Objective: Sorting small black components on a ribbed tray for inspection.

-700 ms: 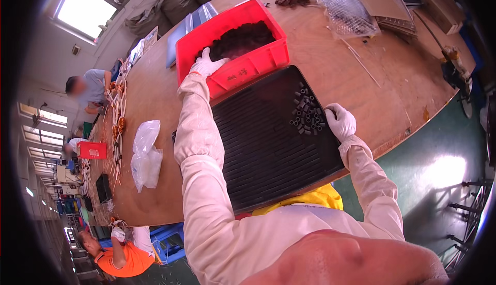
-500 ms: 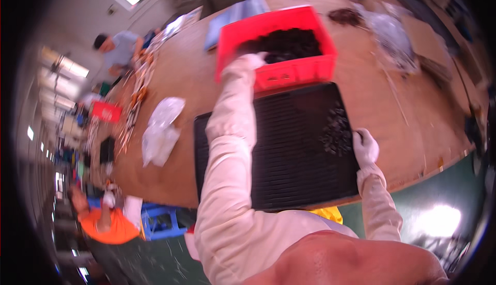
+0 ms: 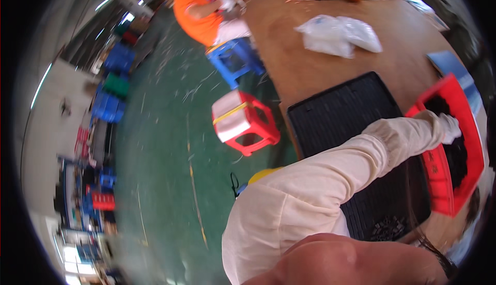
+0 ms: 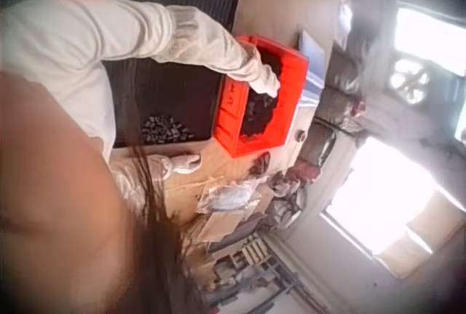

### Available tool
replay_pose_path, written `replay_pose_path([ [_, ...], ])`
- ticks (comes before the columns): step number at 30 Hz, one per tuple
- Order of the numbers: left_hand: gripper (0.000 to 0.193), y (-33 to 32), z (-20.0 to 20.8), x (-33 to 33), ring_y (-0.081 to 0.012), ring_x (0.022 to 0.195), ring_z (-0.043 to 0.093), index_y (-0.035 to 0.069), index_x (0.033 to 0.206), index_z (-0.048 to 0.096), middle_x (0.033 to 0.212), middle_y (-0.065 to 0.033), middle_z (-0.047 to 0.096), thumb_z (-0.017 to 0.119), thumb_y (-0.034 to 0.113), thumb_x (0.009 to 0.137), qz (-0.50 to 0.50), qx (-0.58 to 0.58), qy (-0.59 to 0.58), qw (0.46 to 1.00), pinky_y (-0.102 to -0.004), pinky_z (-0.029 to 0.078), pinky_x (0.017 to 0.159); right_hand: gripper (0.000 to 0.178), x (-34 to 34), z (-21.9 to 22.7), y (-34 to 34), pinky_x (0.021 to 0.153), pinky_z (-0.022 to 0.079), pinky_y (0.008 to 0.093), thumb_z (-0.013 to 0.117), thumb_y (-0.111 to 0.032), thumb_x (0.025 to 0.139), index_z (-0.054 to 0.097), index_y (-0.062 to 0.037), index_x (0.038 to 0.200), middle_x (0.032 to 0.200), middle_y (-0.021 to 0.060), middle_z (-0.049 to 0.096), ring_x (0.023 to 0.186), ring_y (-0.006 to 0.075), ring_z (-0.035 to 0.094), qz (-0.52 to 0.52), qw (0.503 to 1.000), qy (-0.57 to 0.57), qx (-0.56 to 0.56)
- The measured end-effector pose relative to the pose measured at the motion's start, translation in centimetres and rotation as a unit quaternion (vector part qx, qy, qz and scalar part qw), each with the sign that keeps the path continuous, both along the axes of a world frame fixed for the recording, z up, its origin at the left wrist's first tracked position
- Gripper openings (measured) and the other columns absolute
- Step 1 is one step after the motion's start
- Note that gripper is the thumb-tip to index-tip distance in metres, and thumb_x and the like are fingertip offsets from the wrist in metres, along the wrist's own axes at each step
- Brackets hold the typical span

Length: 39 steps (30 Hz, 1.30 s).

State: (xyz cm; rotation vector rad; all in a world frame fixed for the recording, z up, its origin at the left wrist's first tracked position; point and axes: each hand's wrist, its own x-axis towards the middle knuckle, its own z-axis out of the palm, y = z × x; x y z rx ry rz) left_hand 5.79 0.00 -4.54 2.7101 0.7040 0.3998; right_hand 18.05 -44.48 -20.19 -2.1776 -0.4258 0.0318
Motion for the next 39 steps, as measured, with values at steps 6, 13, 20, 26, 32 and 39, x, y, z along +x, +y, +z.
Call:
replay_pose_path([
  [6,0.035,2.3,-1.0,-7.0,-0.0384,0.101,0.069,0.014,0.107,0.076,0.11,-0.0187,0.07,0.067,0.024,0.075,0.148,-0.053,-0.046,0.987,-0.0533,0.056,0.079,0.038,0.0,-1.2,15.9,0.083,0.054,0.0296,0.057,-0.032,0.103,0.066,-0.0028,0.127,0.115,0.0106,0.071,0.095,0.0188,0.067,0.248,0.968,0.023,0.029],
  [13,0.039,3.7,-2.6,-7.8,-0.0366,0.102,0.069,0.015,0.111,0.074,0.108,-0.0175,0.072,0.065,0.033,0.077,0.157,-0.054,-0.083,0.983,-0.0497,0.057,0.084,0.038,0.6,-2.5,18.6,0.083,0.054,0.0305,0.058,-0.031,0.102,0.066,-0.0026,0.126,0.114,0.0115,0.071,0.095,0.0201,0.067,0.311,0.948,0.022,0.069],
  [20,0.035,3.0,-2.3,-8.2,-0.0373,0.098,0.068,0.019,0.108,0.074,0.104,-0.0161,0.071,0.067,0.036,0.079,0.154,-0.074,-0.143,0.975,-0.0499,0.056,0.08,0.037,0.3,-2.8,22.2,0.084,0.054,0.0314,0.059,-0.031,0.102,0.067,-0.0024,0.124,0.114,0.0123,0.071,0.095,0.0213,0.067,0.368,0.922,0.021,0.117],
  [26,0.036,3.3,-3.5,-6.9,-0.0352,0.094,0.069,0.024,0.111,0.075,0.104,-0.0146,0.07,0.067,0.034,0.077,0.146,-0.044,-0.123,0.981,-0.0528,0.056,0.074,0.037,0.3,-3.3,24.1,0.084,0.054,0.0322,0.06,-0.03,0.101,0.067,-0.0022,0.123,0.113,0.0131,0.071,0.095,0.0223,0.067,0.41,0.9,0.024,0.145],
  [32,0.033,3.9,-3.9,-7.7,-0.0363,0.092,0.071,0.027,0.108,0.076,0.099,-0.0102,0.073,0.066,0.032,0.077,0.144,-0.049,-0.087,0.985,-0.0533,0.056,0.071,0.036,0.0,-4.3,24.5,0.085,0.054,0.033,0.061,-0.03,0.101,0.067,-0.002,0.122,0.112,0.0138,0.071,0.095,0.0234,0.067,0.434,0.883,0.032,0.174],
  [39,0.036,3.0,-2.6,-7.5,-0.0349,0.092,0.071,0.024,0.105,0.077,0.095,-0.0111,0.074,0.067,0.03,0.071,0.146,-0.038,-0.069,0.986,-0.0526,0.056,0.069,0.035,1.1,-4.9,24.8,0.085,0.054,0.0339,0.062,-0.03,0.1,0.068,-0.0018,0.121,0.112,0.0147,0.071,0.095,0.0246,0.067,0.44,0.872,0.025,0.214],
])
